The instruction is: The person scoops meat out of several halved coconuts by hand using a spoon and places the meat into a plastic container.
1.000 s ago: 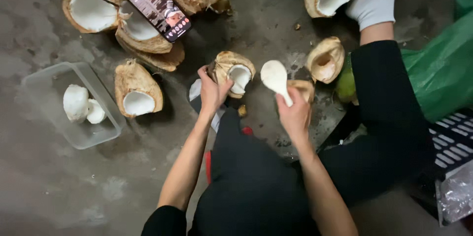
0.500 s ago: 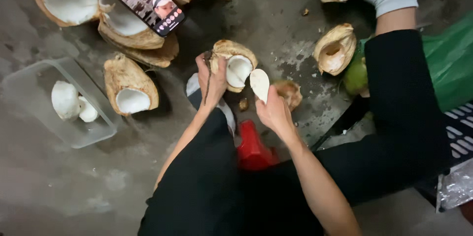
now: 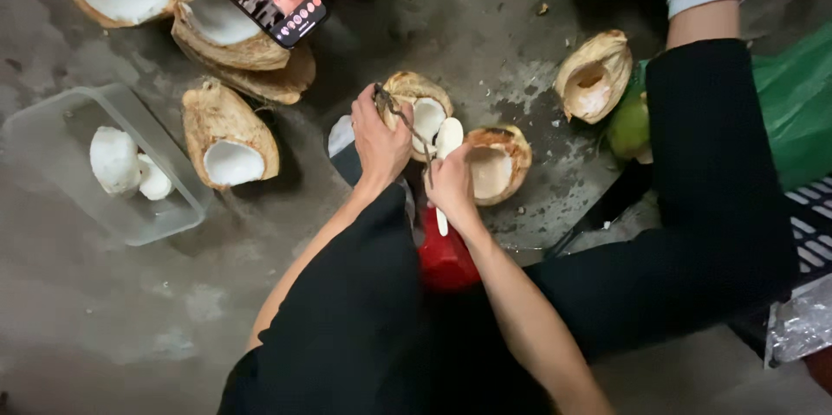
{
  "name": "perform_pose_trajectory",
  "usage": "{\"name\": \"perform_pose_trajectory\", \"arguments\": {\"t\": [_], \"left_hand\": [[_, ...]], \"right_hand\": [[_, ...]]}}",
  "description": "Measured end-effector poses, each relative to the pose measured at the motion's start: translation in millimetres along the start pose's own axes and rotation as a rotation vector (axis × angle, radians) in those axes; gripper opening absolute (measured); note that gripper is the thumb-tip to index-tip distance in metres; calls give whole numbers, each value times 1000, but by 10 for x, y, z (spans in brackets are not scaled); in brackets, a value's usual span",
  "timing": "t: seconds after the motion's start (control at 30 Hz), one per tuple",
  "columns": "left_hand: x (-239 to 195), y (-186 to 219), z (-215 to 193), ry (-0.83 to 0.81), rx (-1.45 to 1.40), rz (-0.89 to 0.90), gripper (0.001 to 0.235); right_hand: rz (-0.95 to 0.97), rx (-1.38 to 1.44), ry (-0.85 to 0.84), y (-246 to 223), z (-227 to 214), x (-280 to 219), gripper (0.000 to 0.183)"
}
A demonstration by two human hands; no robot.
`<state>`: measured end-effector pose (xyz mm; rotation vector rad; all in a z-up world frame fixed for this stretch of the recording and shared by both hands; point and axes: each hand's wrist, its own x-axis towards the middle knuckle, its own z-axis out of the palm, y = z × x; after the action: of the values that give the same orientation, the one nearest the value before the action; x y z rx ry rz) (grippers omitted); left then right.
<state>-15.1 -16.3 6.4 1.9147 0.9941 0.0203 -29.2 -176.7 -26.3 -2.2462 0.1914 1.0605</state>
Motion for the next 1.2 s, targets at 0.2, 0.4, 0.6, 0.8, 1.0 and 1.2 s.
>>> {"name": "perform_pose_trajectory", "arguments": {"t": [0.2, 0.4, 0.6, 0.8, 1.0, 1.2], "left_hand": [[17, -178, 81, 22, -38, -13, 62], [182, -129, -65, -88, -214, -171, 63], [196, 25, -169, -125, -193, -295, 61], [187, -139, -94, -48, -257, -198, 55], [104, -243, 64, 22, -322, -47, 51], [51, -76, -8, -134, 75, -140, 60]], "right_hand": [[124, -78, 27, -214, -3, -45, 61], [137, -10, -34, -1555, -758, -666, 63], [49, -5, 92, -994, -812, -378, 65], [77, 44, 68, -753, -897, -271, 70], [-354, -104, 486, -807, -1217, -163, 40], [-30, -433, 74, -200, -1105, 202, 44]]}}
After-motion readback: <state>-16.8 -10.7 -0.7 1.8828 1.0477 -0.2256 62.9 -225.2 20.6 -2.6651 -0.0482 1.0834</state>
